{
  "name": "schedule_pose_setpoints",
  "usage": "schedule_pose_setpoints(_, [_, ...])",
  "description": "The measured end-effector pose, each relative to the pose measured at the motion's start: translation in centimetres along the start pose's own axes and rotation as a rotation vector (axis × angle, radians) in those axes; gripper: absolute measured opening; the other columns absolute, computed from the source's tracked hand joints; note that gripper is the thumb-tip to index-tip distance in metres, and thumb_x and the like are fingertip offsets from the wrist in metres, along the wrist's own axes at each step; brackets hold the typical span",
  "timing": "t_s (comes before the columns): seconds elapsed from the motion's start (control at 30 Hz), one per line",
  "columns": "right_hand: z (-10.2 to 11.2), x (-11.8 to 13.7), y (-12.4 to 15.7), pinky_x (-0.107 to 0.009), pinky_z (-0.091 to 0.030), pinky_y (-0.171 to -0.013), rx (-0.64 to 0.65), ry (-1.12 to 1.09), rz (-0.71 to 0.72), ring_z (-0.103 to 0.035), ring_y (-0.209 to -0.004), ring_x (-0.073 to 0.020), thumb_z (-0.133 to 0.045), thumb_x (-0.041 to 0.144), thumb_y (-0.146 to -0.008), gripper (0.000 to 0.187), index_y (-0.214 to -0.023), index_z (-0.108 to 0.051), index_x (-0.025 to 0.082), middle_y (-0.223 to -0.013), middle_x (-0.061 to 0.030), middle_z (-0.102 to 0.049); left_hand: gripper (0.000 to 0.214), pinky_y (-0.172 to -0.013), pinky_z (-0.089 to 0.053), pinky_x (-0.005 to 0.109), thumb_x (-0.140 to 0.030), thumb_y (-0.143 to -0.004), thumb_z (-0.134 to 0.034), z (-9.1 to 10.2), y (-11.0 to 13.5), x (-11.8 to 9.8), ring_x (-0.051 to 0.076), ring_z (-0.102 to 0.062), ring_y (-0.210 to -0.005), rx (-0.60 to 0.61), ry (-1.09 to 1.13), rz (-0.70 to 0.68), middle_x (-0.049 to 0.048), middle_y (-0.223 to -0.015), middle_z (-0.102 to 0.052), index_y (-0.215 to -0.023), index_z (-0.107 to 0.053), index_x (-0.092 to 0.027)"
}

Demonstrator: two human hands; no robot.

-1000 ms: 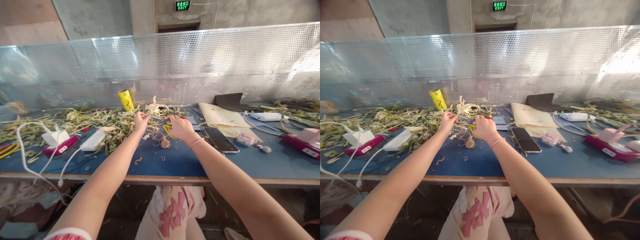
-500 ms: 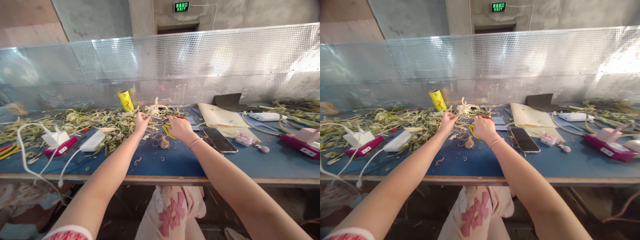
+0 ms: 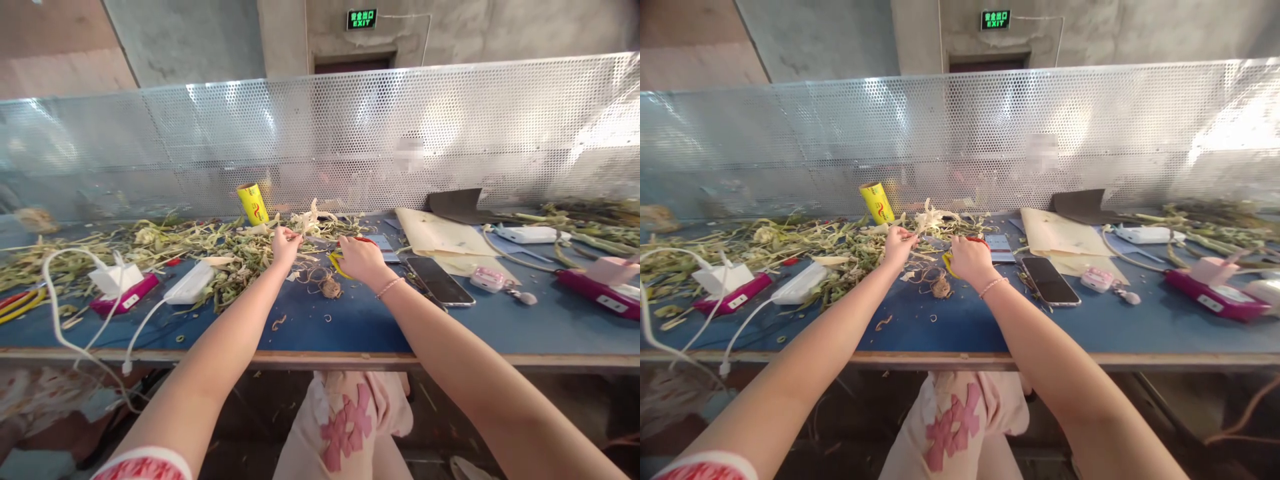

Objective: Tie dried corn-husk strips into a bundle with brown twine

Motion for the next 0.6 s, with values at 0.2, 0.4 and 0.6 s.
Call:
schedule_pose_setpoints(0.2, [-1.7, -0.5, -0.7, -0.029, -0.045, -0.079, 0.089, -0.182, 0.009, -0.059, -0.094, -0.0225, -0.048, 0.032, -0.077, 0.027, -0.092, -0.060, 0.013, -0.099, -0.0142, -0.062, 0.028, -0.063, -0.049, 0.027, -0.008, -0.066, -0.060, -1.2, 0.8, -0.6, 0.008, -0.059, -0.060, 0.049, 0.199, 0.087, -0.0042, -0.073, -0.050, -0.076, -0.037, -0.020])
schedule_pose_setpoints(0.4, [-1.3, -0.8, -1.7, -0.027, -0.041, -0.089, -0.112, -0.526, -0.067, -0.054, -0.099, -0.0157, -0.048, 0.026, -0.078, 0.033, -0.107, -0.057, 0.014, -0.105, -0.0096, -0.057, 0.025, -0.051, -0.043, 0.020, -0.005, -0.065, -0.057, -2.7, 2.2, -1.7, 0.008, -0.056, -0.059, 0.199, 0.427, 0.180, -0.0033, -0.068, -0.052, -0.078, -0.043, -0.020])
schedule_pose_setpoints(0.6, [-1.4, -1.2, -2.4, -0.024, -0.046, -0.073, -0.231, -0.924, -0.104, -0.057, -0.079, -0.0109, -0.045, 0.036, -0.082, 0.037, -0.111, -0.046, 0.012, -0.099, -0.0078, -0.058, 0.024, -0.044, -0.033, 0.019, -0.005, -0.061, -0.055, -4.3, 4.3, -2.5, 0.006, -0.048, -0.050, 0.441, 0.443, 0.261, -0.0044, -0.066, -0.052, -0.076, -0.044, -0.020])
Point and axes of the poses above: each hand's wrist, its own y-axis away from the middle knuckle, its own z-axis out of the back of the hand, x = y × z, the point moved 4 cm from there along -y, towards the middle knuckle
